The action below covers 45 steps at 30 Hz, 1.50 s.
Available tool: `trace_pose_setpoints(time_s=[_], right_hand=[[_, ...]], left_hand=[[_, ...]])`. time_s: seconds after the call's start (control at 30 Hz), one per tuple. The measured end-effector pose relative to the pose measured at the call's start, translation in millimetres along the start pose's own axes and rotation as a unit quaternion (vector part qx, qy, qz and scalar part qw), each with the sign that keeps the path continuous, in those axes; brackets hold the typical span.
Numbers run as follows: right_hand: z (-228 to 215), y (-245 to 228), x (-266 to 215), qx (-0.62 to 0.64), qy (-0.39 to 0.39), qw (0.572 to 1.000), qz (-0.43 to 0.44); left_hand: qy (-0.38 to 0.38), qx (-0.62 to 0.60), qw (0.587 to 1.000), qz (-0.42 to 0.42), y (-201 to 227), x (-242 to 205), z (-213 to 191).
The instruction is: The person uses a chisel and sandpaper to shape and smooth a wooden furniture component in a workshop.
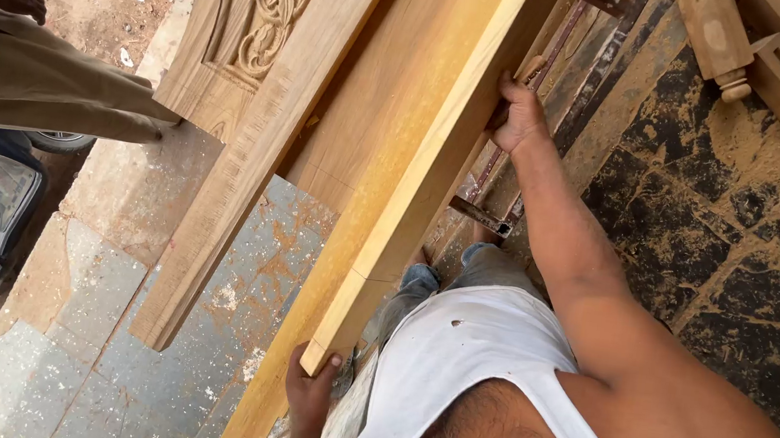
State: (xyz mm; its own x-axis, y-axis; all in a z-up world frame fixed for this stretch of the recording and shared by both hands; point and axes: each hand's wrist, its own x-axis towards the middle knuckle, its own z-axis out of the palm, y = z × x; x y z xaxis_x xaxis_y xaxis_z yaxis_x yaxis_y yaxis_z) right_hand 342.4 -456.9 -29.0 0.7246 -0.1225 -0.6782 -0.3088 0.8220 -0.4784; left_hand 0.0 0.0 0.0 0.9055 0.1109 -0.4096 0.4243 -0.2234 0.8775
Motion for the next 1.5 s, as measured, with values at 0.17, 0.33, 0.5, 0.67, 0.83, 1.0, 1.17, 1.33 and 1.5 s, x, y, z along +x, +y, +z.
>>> trace_pose_setpoints(time_s=[0.17,0.33,0.5,0.67,0.83,1.0,1.17,1.33,1.5], right_hand=[[-16.9,-4.9,9.6,-0.187,0.032,0.981,-0.044],[22.6,-13.8,-11.4,-0.407,0.104,0.904,-0.084],[48.8,3.0,7.8,-0.686,0.151,0.692,-0.168],[72.9,43.1,5.4,-0.706,0.141,0.66,-0.215],[76.8,47.5,7.0,-0.711,0.111,0.657,-0.226],[80.0,43.5,-3.1,-0.695,0.1,0.677,-0.221],[64.7,36.7,1.1,-0.659,0.068,0.712,-0.231],[35.3,19.8,10.1,-0.663,-0.005,0.717,-0.214],[22.8,4.8,7.2,-0.625,-0.054,0.738,-0.248]], left_hand=[[0.04,-0.147,0.974,-0.166,0.0,1.1,-6.0],[0.059,-0.318,0.91,-0.258,33.4,16.5,-7.1],[0.071,-0.241,0.913,-0.323,29.8,29.7,-26.2],[0.065,-0.271,0.845,-0.457,-9.1,38.2,-57.4],[0.081,-0.275,0.834,-0.472,-12.5,38.1,-63.4],[0.097,-0.234,0.852,-0.459,6.2,36.3,-55.8],[0.097,-0.176,0.876,-0.439,21.6,34.8,-49.9],[0.139,-0.112,0.901,-0.395,26.3,23.1,-44.5],[0.1,-0.169,0.932,-0.306,16.5,11.5,-44.0]])
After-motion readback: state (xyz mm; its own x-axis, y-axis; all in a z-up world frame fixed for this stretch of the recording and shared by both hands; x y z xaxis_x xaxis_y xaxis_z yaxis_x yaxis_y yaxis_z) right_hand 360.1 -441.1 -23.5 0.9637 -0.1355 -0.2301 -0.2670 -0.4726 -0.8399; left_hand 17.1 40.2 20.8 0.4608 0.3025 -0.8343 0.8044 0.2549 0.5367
